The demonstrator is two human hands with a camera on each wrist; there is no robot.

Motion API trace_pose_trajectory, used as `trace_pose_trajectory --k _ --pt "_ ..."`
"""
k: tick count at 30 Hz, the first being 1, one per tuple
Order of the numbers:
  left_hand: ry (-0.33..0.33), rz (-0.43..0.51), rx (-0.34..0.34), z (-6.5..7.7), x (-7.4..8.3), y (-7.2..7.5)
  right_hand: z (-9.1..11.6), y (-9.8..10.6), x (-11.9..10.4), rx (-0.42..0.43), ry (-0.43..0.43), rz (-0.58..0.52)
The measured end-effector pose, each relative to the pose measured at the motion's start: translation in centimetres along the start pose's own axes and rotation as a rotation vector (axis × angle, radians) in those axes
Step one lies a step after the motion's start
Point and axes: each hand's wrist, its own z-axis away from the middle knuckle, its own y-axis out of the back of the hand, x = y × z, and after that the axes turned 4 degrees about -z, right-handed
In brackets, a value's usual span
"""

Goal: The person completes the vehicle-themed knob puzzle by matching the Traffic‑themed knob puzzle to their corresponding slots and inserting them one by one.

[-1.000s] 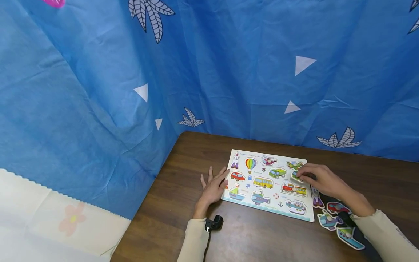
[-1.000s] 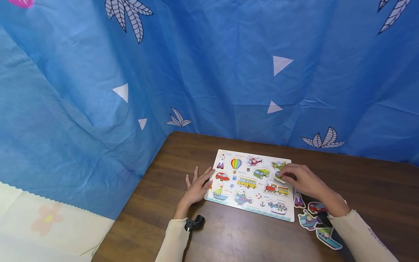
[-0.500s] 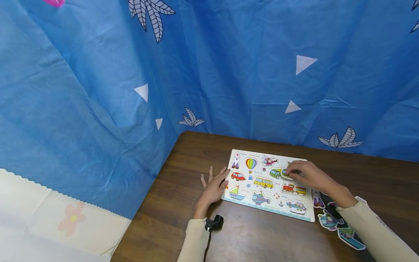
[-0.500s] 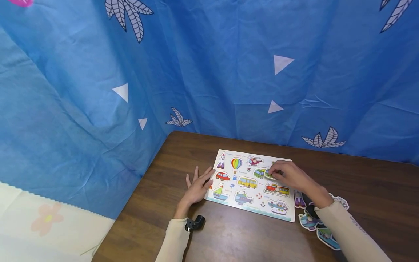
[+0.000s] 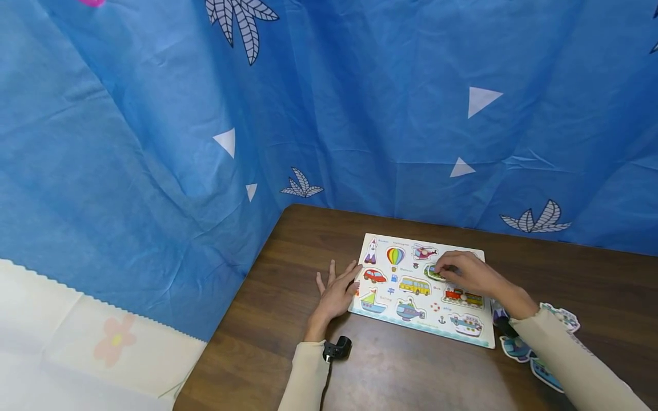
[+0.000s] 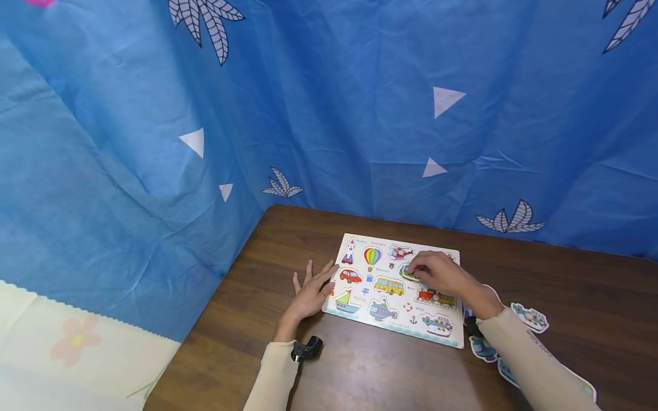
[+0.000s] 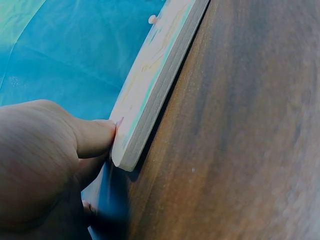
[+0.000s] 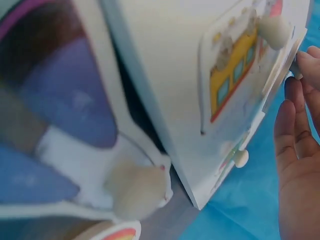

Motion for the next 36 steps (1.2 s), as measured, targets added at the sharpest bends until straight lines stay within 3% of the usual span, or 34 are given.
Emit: trace_pose_trajectory --k 9,36 --pt "0.009 -0.005 -0.008 0.0 0.1 0.0 -0.7 -0.6 0.1 -0.026 -0.023 -0.03" --pt "0.002 0.007 0.003 0.0 0.1 0.0 -1.0 -1.2 0.3 0.002 -0.072 0.011"
